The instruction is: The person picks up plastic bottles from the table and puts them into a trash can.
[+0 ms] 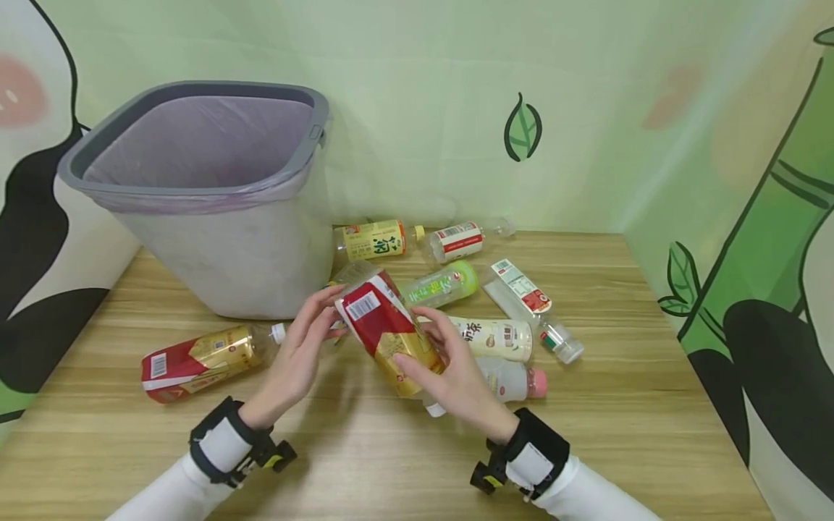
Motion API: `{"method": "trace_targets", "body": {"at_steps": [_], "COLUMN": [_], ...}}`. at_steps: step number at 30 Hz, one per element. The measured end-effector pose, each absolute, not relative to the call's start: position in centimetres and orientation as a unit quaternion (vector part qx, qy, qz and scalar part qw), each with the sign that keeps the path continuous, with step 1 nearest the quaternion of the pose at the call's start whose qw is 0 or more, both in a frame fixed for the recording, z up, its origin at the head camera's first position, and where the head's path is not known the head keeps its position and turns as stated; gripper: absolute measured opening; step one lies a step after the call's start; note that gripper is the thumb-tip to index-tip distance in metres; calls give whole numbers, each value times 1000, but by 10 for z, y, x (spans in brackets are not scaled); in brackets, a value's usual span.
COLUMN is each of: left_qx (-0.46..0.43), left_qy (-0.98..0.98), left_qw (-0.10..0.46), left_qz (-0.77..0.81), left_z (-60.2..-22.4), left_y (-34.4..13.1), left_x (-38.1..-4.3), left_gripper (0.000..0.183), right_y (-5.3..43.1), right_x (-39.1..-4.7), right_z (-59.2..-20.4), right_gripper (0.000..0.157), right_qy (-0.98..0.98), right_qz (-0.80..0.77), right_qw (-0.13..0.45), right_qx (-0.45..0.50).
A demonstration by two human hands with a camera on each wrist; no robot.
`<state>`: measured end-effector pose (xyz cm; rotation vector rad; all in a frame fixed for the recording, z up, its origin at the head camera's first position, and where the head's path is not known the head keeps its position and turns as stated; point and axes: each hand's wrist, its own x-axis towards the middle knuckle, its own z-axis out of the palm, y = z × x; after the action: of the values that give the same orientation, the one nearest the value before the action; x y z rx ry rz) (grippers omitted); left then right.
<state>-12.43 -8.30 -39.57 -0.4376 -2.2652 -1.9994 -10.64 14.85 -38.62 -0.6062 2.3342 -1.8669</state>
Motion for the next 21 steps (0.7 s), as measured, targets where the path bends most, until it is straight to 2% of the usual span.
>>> {"method": "trace_targets", "body": {"at_steps": [5, 9, 15, 21], "left_qx": [-164, -162, -147, -127], "left_qy": [-714, -705, -688, -694], "left_qw": [56, 33, -25, -48], "left_qz": [-678, -690, -710, -707], "left_z": [-389, -384, -366, -353], "left_y": [-72, -64, -52, -45], "left_x": [-125, -127, -122, -117], "left_gripper": [40, 44, 55, 64], "right_y": [142, 137, 132, 128], "right_x": [-111, -113, -115, -116], "right_z": [-377, -372, -375, -380], "right_gripper": [53, 50, 35, 29], "right_qy": [721, 679, 654, 648], "right_qz": [-677, -723, -749, -755], "right_qw": [85, 107, 96, 86], "right_qx": [-120, -72, -47, -52]}}
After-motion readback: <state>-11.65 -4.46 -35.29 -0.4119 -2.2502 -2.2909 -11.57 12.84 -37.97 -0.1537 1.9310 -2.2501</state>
